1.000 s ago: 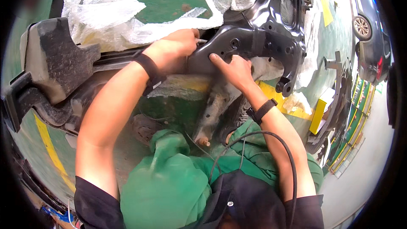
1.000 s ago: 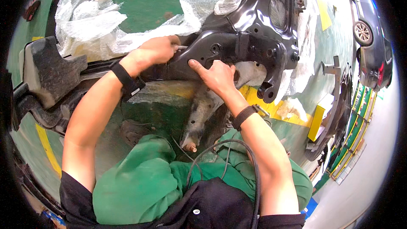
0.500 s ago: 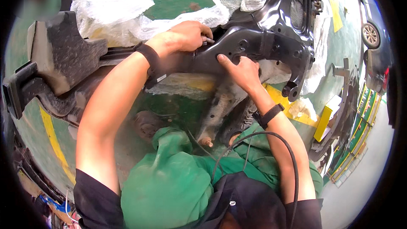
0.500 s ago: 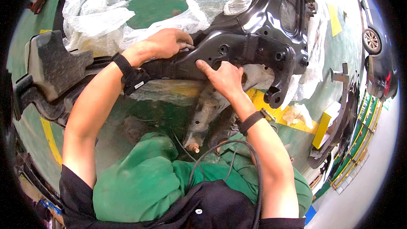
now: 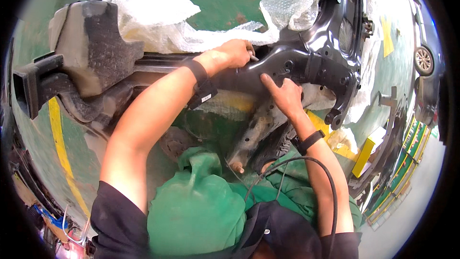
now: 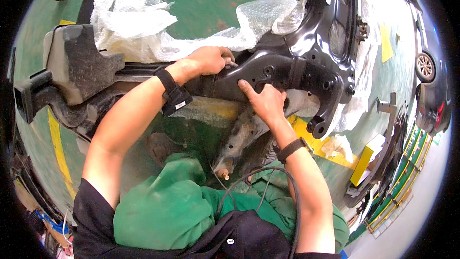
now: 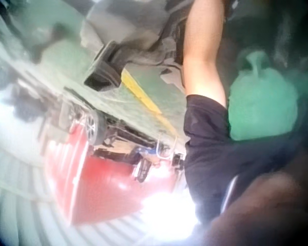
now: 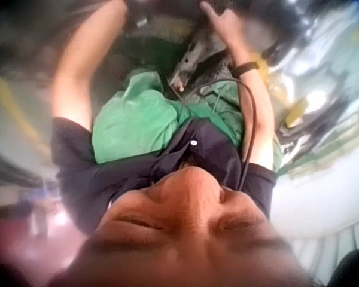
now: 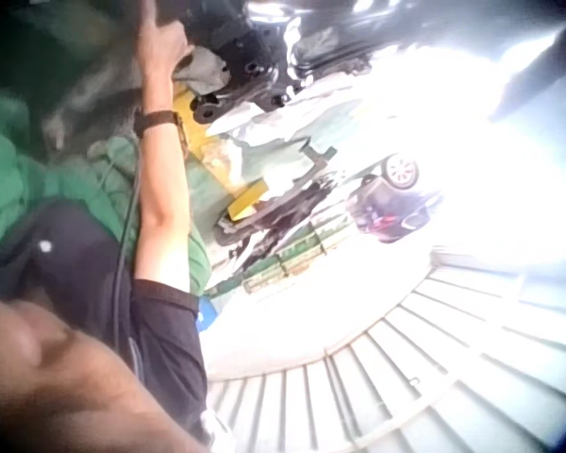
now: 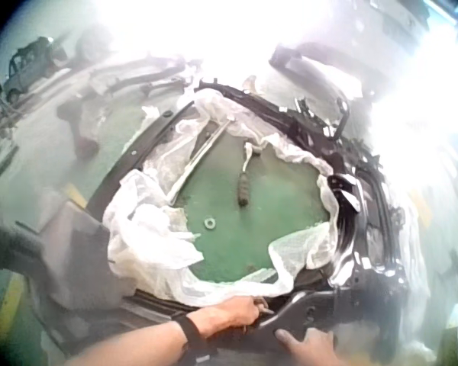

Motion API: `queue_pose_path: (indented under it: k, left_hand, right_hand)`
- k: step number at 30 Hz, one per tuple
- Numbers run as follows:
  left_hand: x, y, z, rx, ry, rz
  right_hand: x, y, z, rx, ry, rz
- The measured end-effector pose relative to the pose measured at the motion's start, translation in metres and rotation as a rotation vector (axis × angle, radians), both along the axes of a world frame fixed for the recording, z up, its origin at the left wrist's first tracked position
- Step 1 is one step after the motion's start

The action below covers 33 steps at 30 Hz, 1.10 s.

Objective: The person assembles various metal automotive components on the floor of a garage by hand, using a hammer to tap parts together and a screwdriver to align or fasten components.

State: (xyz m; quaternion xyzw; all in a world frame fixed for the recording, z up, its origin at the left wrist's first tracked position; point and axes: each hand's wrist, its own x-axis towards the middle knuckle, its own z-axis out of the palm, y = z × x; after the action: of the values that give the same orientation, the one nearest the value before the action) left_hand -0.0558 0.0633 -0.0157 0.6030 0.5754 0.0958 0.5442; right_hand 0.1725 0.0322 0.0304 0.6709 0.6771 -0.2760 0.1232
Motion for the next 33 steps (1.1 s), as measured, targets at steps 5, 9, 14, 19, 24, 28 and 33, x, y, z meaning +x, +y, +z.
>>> queue_pose_path:
  k: [5, 9, 14, 19, 24, 28, 33]
  left_hand:
    - [-0.008, -0.004, -0.005, -0.032, -0.082, 0.063]
    - [0.004, -0.005, -0.043, 0.124, -0.035, -0.120]
    - [-0.001, -0.004, -0.040, -0.083, -0.209, -0.051]
    - [-0.009, -0.011, -0.005, 0.018, -0.201, -0.069]
    - [0.007, 0.025, 0.026, -0.005, 0.000, -0.322]
    - [0.010, 0.038, 0.011, -0.038, -0.031, -0.402]
    - [0.011, 0.048, 0.011, -0.273, -0.122, -0.450]
  right_hand:
    - [0.007, -0.003, -0.015, 0.012, 0.056, 0.008]
    - [0.012, -0.006, -0.015, 0.128, 0.082, 0.038]
    - [0.001, -0.003, 0.000, -0.023, 0.016, -0.002]
    - [-0.003, -0.003, -0.006, -0.034, 0.007, 0.025]
    - [0.001, -0.004, 0.001, -0.033, 0.008, 0.004]
    - [-0.001, -0.003, 0.003, -0.012, 0.000, 0.005]
    - [-0.002, -0.001, 0.006, -0.038, -0.001, -0.005]
